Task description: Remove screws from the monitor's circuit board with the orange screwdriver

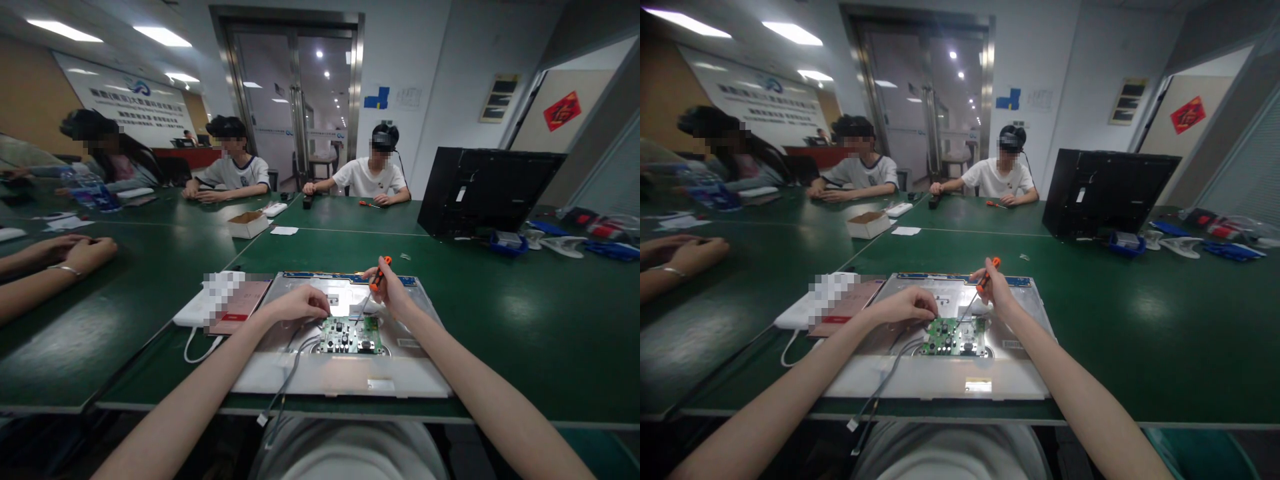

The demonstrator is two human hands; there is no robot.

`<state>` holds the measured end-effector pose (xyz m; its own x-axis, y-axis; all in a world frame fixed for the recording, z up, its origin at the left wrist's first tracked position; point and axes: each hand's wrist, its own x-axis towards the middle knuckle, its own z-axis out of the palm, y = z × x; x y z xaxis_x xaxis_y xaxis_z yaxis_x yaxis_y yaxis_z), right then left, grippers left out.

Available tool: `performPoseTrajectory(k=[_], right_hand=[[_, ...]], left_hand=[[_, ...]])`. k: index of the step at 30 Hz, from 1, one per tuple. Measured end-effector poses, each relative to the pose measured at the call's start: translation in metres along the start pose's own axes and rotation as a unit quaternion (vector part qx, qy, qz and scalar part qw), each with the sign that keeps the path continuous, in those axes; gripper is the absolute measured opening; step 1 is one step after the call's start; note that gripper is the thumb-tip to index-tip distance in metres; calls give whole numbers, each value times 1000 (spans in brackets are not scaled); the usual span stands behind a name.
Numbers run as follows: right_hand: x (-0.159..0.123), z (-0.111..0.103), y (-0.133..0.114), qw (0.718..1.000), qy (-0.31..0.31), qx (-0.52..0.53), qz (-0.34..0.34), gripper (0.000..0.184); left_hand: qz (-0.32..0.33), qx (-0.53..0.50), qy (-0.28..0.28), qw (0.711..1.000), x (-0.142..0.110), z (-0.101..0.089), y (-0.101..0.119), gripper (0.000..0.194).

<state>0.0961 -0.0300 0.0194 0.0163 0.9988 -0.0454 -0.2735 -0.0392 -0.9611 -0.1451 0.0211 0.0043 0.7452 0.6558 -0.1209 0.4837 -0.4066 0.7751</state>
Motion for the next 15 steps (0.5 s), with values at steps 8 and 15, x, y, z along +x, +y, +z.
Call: performPoseTrajectory(k=[8, 15], right_hand=[[-3, 2, -2, 1000, -2, 7, 3, 58], [-4, 3, -2, 1000, -10, 7, -7, 57]], left_hand=[[23, 24, -6, 999, 2, 0, -1, 21], [10, 15, -16, 1000, 0, -1, 2, 22]])
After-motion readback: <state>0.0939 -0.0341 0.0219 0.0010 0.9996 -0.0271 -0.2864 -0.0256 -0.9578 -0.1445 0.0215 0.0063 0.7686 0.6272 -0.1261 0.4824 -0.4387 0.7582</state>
